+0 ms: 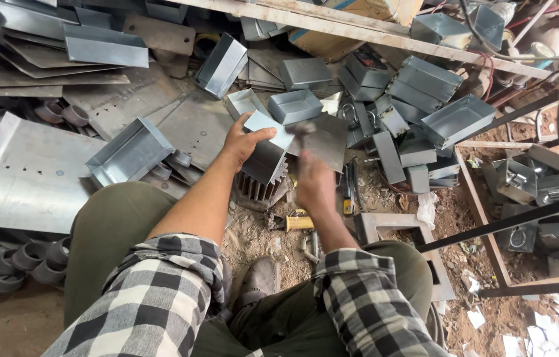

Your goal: The person holds small rectangular metal boxes and strikes the edges with a hammer to straighten them while working on the floor.

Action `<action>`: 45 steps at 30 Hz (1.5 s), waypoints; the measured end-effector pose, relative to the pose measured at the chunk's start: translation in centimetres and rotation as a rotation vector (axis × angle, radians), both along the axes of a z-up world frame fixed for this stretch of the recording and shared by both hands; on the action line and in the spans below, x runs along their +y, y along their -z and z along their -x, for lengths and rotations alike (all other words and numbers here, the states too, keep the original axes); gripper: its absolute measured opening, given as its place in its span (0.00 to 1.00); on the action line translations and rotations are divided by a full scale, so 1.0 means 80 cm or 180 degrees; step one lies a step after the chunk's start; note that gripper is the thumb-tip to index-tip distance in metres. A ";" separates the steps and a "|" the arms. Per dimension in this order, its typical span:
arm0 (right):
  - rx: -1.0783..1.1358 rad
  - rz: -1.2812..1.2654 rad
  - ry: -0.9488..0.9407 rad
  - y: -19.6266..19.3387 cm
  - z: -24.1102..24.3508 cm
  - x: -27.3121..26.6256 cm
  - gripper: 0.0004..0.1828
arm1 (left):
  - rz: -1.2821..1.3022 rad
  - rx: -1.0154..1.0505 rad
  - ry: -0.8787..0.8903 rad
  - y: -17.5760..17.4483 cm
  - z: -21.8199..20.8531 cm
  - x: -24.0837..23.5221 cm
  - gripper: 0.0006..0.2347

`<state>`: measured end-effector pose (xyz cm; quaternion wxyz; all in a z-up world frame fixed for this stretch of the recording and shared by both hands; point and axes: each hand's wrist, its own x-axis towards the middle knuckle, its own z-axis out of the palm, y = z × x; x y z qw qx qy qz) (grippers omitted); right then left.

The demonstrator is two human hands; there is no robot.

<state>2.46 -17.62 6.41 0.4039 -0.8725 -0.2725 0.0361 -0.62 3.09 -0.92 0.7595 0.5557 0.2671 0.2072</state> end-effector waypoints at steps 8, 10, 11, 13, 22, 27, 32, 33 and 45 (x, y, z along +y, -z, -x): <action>-0.0060 -0.0105 0.0170 0.004 -0.002 -0.002 0.33 | -0.0124 -0.0268 -0.0031 0.017 -0.004 -0.001 0.40; -0.0548 0.0318 0.0109 0.007 -0.007 0.004 0.31 | 0.0075 -0.0008 0.0000 0.008 -0.004 0.002 0.42; -0.0582 0.0284 0.0128 0.002 -0.015 0.004 0.31 | 0.0039 -0.0044 0.0015 0.002 -0.009 0.003 0.42; 0.0502 0.0589 0.0402 -0.003 -0.021 0.001 0.32 | 0.0002 -0.0017 -0.0031 0.004 -0.005 0.001 0.42; 0.0226 0.0368 0.0356 0.004 -0.025 0.009 0.31 | -0.0015 -0.0237 -0.0050 0.014 -0.008 -0.001 0.42; -0.0228 -0.0026 0.0360 0.014 -0.020 0.013 0.29 | -0.0001 -0.0125 -0.0002 0.017 -0.006 -0.003 0.41; 0.0409 0.0385 0.0408 -0.001 -0.023 0.018 0.30 | -0.0018 -0.0232 0.0025 0.016 -0.009 0.002 0.41; 0.0187 0.0035 0.0492 0.000 -0.020 0.019 0.30 | -0.0023 -0.0298 0.0049 0.016 -0.010 0.004 0.38; 0.0302 0.0414 0.0518 0.014 -0.022 0.006 0.32 | 0.0014 -0.0283 -0.0098 -0.003 -0.003 -0.013 0.38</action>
